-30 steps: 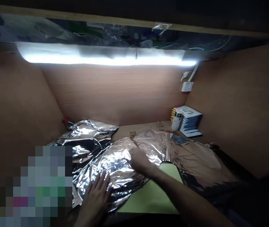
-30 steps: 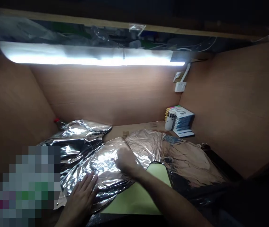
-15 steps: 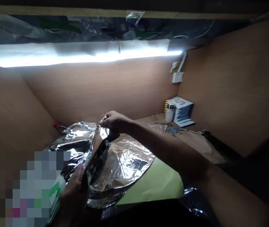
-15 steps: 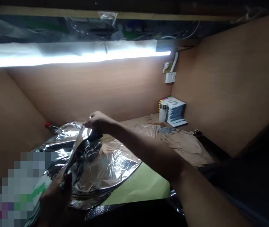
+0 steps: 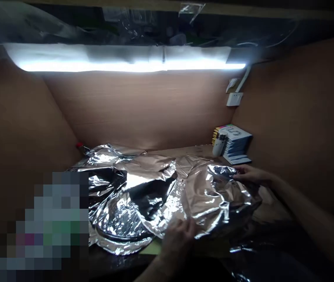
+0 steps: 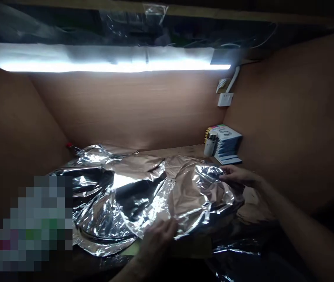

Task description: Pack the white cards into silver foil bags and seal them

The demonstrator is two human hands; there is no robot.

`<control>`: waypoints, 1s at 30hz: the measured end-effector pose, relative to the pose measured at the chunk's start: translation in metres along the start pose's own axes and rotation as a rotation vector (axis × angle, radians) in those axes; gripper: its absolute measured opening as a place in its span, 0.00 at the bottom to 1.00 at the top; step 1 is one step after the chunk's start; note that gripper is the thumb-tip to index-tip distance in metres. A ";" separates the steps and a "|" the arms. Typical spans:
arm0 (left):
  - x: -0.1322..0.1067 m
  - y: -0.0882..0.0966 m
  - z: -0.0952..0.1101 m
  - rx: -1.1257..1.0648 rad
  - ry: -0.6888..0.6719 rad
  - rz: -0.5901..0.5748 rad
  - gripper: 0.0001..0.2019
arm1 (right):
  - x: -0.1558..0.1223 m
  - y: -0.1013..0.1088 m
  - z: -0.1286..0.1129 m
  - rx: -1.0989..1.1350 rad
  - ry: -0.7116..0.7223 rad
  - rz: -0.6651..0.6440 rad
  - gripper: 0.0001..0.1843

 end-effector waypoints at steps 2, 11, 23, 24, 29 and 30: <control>0.024 -0.004 0.047 -0.060 -0.161 -0.095 0.12 | 0.003 0.029 0.004 -0.339 -0.154 0.139 0.22; 0.002 0.011 -0.006 -0.152 -0.087 0.106 0.19 | 0.116 -0.072 -0.103 -0.754 0.113 0.235 0.13; -0.013 -0.006 -0.074 -0.096 0.228 -0.046 0.35 | 0.212 -0.215 -0.200 -0.818 0.365 -0.082 0.11; -0.010 -0.002 -0.075 -0.101 0.242 -0.045 0.35 | 0.212 -0.206 -0.210 -0.810 0.381 -0.095 0.11; 0.012 0.007 -0.055 -0.097 0.052 0.046 0.33 | 0.177 -0.165 -0.264 -0.745 0.512 -0.100 0.10; 0.016 0.003 -0.053 -0.095 0.033 0.046 0.33 | 0.160 -0.156 -0.271 -0.706 0.579 -0.101 0.10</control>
Point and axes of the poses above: each hand's wrist, its own x-axis towards the middle knuckle, its own y-axis out of the back of the hand, z = x × y, the point moved 6 cm from there along x, towards the middle knuckle, and after that the axes turned 15 degrees about -z, right-handed, at the moved point
